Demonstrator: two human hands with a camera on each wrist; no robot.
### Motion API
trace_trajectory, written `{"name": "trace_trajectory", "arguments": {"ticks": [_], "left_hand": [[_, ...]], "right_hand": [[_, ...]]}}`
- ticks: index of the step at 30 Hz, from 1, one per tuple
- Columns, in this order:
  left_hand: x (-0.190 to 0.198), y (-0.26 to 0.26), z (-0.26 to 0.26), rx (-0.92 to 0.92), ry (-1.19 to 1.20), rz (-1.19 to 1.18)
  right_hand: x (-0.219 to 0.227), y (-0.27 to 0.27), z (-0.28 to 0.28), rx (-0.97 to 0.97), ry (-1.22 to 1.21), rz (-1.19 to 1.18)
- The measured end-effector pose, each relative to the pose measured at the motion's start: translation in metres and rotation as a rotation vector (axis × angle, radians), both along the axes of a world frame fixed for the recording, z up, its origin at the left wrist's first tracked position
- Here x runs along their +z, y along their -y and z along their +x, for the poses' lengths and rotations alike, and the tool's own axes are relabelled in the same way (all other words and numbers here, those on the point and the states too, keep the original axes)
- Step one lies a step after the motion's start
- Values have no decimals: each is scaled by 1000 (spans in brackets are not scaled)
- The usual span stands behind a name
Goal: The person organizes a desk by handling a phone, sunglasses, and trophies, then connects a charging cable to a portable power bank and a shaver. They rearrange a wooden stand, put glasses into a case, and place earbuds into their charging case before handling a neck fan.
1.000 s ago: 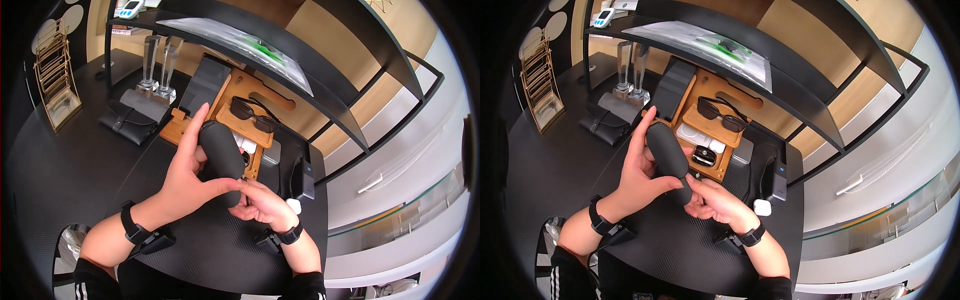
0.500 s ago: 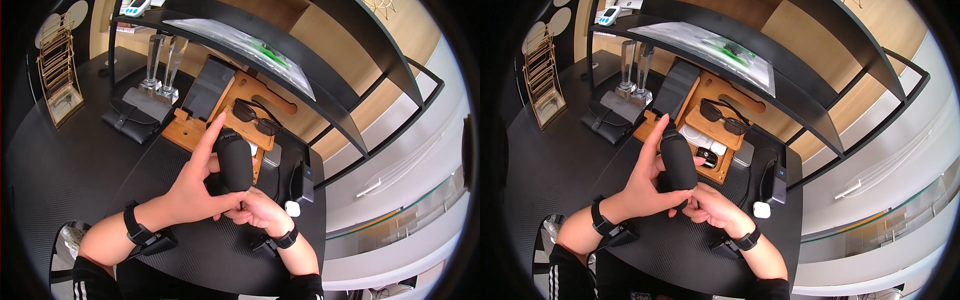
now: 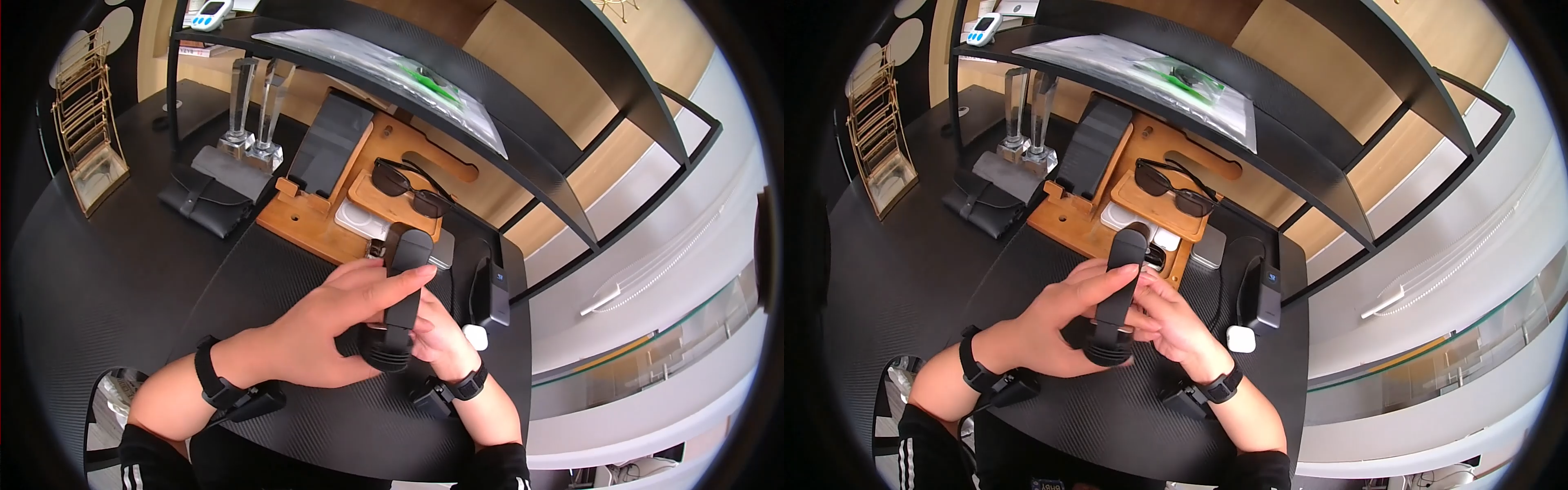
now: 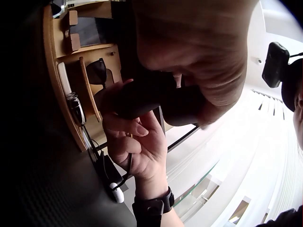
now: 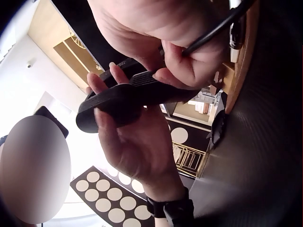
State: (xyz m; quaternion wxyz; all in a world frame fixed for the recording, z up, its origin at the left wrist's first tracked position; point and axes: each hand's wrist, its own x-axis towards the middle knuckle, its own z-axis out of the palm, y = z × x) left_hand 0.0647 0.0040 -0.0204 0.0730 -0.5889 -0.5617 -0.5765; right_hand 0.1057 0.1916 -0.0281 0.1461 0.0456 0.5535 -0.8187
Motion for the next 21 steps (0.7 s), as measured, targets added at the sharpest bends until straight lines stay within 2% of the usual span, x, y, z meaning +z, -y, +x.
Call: {"name": "trace_trajectory", "arguments": {"ticks": [1, 2, 3, 5, 6, 8, 11, 13, 15, 18, 20, 21], "left_hand": [[3, 5, -1, 49, -82, -54], [4, 7, -2, 99, -165, -108], [3, 6, -1, 99, -166, -109], [-3, 2, 1, 126, 36, -22], [-6, -2, 0, 124, 35, -23], [-11, -10, -3, 34, 251, 163], [-13, -8, -8, 63, 172, 95], [-14, -9, -7, 70, 115, 39], [-14, -11, -4, 23, 303, 98], [-13, -11, -4, 74, 386, 111], [-12, -9, -9, 114, 404, 110], [-14, -8, -13, 183, 309, 79]], "right_hand": [[0, -5, 1, 65, -103, -80], [-3, -7, -2, 64, -103, -80], [-6, -9, -4, -24, -114, -46], [-6, -9, -7, -141, -180, 32], [-3, -6, -7, -213, -219, 41], [0, -5, -6, -325, -321, 56], [13, -3, -2, -353, -444, 183], [8, -6, -5, -376, -522, 185], [5, -9, -5, -402, -602, 188], [4, -9, -4, -398, -668, 229], [6, -7, -4, -451, -734, 323], [9, -8, 0, -421, -698, 258]]}}
